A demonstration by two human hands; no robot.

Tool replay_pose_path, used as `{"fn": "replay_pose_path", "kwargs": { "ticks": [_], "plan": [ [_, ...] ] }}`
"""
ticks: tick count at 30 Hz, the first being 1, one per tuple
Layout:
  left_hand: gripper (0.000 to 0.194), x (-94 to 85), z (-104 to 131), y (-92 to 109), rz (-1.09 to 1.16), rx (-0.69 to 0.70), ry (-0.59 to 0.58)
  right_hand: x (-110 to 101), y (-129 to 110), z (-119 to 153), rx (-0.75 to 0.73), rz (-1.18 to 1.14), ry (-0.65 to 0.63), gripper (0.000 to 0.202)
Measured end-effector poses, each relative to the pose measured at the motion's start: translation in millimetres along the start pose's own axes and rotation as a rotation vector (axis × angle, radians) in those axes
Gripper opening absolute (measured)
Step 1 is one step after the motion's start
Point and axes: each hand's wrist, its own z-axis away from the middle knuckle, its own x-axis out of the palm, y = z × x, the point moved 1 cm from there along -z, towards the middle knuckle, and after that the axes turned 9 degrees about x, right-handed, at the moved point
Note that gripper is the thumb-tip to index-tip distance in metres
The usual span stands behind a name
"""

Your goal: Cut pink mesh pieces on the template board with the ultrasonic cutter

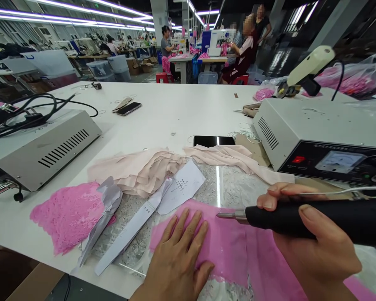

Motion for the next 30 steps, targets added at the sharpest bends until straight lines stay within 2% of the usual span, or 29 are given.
{"fn": "replay_pose_path", "kwargs": {
  "ticks": [4, 12, 23, 30],
  "plan": [
    [0.057, 0.7, 0.2, 0.0, 0.0, 0.003, -0.006, -12.1, 5.9, -3.1, 0.045, -0.023, -0.085, 0.017],
    [0.057, -0.4, 1.8, 0.8, 0.024, -0.001, -0.033, -10.7, 6.4, 0.1, 0.011, 0.006, -0.14, 0.016],
    [0.057, 2.7, 3.6, 1.7, 0.046, -0.017, -0.016, 9.8, 3.1, 11.7, -0.016, 0.083, -0.084, 0.009],
    [0.058, 3.6, 3.1, 1.2, 0.032, -0.011, -0.016, -3.9, 7.8, 3.4, -0.042, 0.093, -0.169, 0.01]
  ]
}}
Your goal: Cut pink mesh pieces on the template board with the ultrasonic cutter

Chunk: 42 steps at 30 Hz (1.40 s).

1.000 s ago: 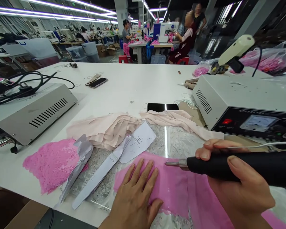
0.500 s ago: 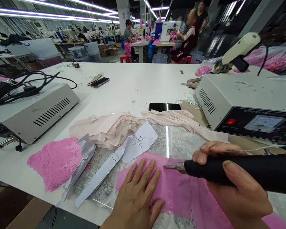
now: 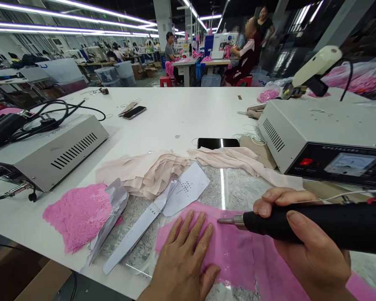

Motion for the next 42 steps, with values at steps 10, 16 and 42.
{"fn": "replay_pose_path", "kwargs": {
  "ticks": [10, 16, 42],
  "plan": [
    [0.057, -0.5, 0.4, 1.3, 0.004, -0.016, 0.015, 19.1, 0.1, 10.5, 0.065, -0.083, 0.012, 0.007],
    [0.057, 0.1, -0.3, 0.3, 0.041, -0.039, 0.053, 19.5, 2.6, 10.0, 0.096, -0.078, 0.017, 0.008],
    [0.058, -9.2, -1.8, 1.5, 0.025, -0.035, 0.002, 21.9, -11.2, 9.6, 0.004, -0.082, 0.076, 0.011]
  ]
}}
